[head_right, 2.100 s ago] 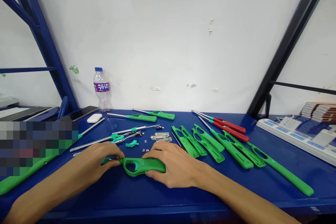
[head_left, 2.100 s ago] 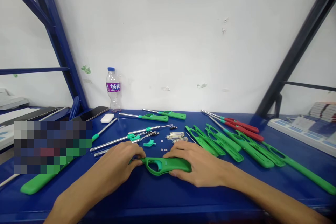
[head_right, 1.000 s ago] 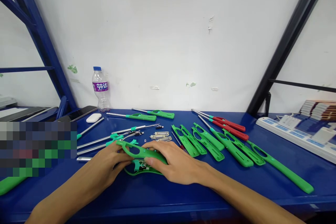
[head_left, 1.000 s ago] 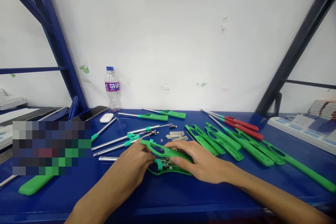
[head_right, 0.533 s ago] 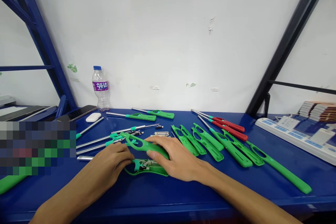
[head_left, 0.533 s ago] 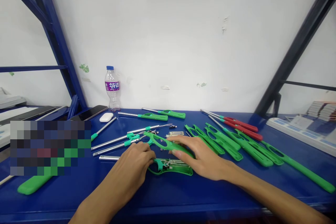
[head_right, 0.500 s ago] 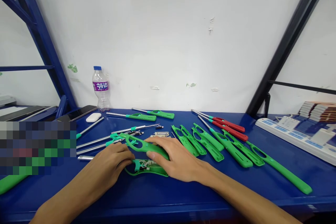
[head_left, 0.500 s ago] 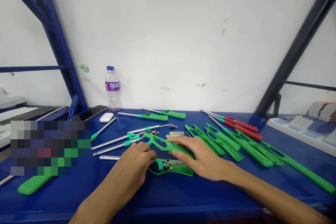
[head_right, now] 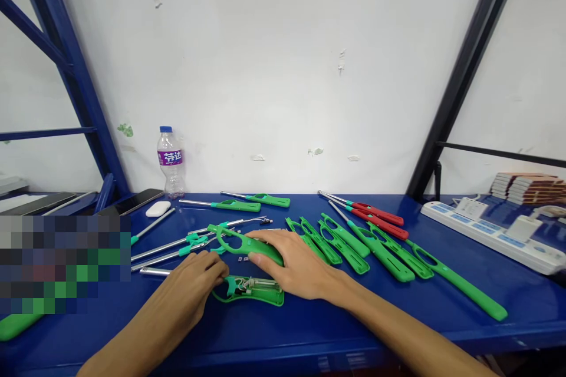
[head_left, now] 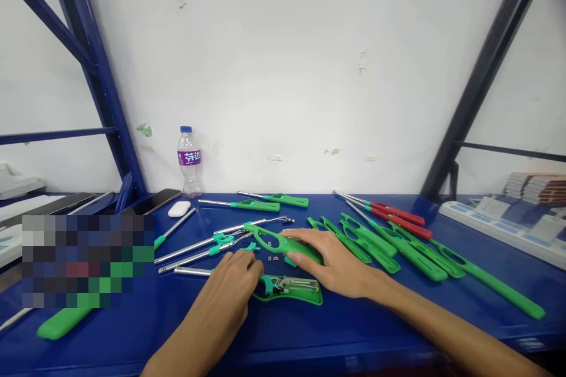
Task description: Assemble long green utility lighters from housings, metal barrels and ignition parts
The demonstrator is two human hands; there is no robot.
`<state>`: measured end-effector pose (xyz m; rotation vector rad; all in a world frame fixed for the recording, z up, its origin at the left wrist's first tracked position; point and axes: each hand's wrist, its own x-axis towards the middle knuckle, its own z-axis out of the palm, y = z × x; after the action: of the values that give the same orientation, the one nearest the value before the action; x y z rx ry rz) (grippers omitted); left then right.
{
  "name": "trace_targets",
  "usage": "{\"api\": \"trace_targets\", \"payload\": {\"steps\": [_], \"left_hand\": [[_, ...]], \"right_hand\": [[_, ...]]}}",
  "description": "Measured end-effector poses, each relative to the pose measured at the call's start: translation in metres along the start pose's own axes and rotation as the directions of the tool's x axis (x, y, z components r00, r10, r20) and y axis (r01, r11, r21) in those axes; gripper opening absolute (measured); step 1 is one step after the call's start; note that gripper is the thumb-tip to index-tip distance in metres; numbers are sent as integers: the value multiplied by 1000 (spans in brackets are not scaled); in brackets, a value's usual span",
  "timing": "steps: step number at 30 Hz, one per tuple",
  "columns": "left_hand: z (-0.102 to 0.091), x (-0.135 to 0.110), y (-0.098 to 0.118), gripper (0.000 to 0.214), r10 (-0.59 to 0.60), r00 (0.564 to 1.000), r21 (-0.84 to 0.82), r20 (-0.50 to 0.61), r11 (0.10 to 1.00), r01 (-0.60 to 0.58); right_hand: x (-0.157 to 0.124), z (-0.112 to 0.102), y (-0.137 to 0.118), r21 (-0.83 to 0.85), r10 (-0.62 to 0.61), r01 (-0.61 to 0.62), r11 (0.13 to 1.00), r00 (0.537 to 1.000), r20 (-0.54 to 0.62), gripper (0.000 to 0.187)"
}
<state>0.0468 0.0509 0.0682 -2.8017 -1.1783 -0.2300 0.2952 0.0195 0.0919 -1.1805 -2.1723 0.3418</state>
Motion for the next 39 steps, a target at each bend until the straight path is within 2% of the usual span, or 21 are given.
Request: {"api": "trace_targets", "payload": {"steps": [6,12,17,22,26,29,33,35,39], "left_hand": [[-9,1,8,56,16,998,-6,54,1000,-15],[-5,1,9,52,4,999,-42,49,999,-2],[4,0,2,49,12,999,-74,-30,997,-14],[16,-2,-12,47,104,983,-91,-150,989,-119],[10,-4,-23,45,154,964,-133,-218,974,-186],[-10,-13,-33,42,97,960,-153,-264,978,-141],[-32,-27,-48,31,-115,918,-171,-381,984,52],[-30,-30,-53,32,-150,921,-196,-358,977,83],[-16,-26,-54,34,-87,990,-290,-109,956,52]], "right_hand": [[-1,0,1,-26,13,-13,1000,1000,15,45],[0,-2,1,-38,13,-13,999,1000,-1,44],[0,-4,-2,-61,7,-8,998,1000,-23,45],[1,-5,-2,-104,-27,28,994,1000,3,43],[-2,-8,-2,-123,-51,61,990,996,79,37],[-4,-11,-5,-117,-49,63,991,991,121,34],[-4,-9,-9,-106,-47,66,992,984,172,34],[-4,-5,-10,-119,-52,78,990,977,204,33],[-6,2,-6,-159,-61,101,982,969,241,30]]}}
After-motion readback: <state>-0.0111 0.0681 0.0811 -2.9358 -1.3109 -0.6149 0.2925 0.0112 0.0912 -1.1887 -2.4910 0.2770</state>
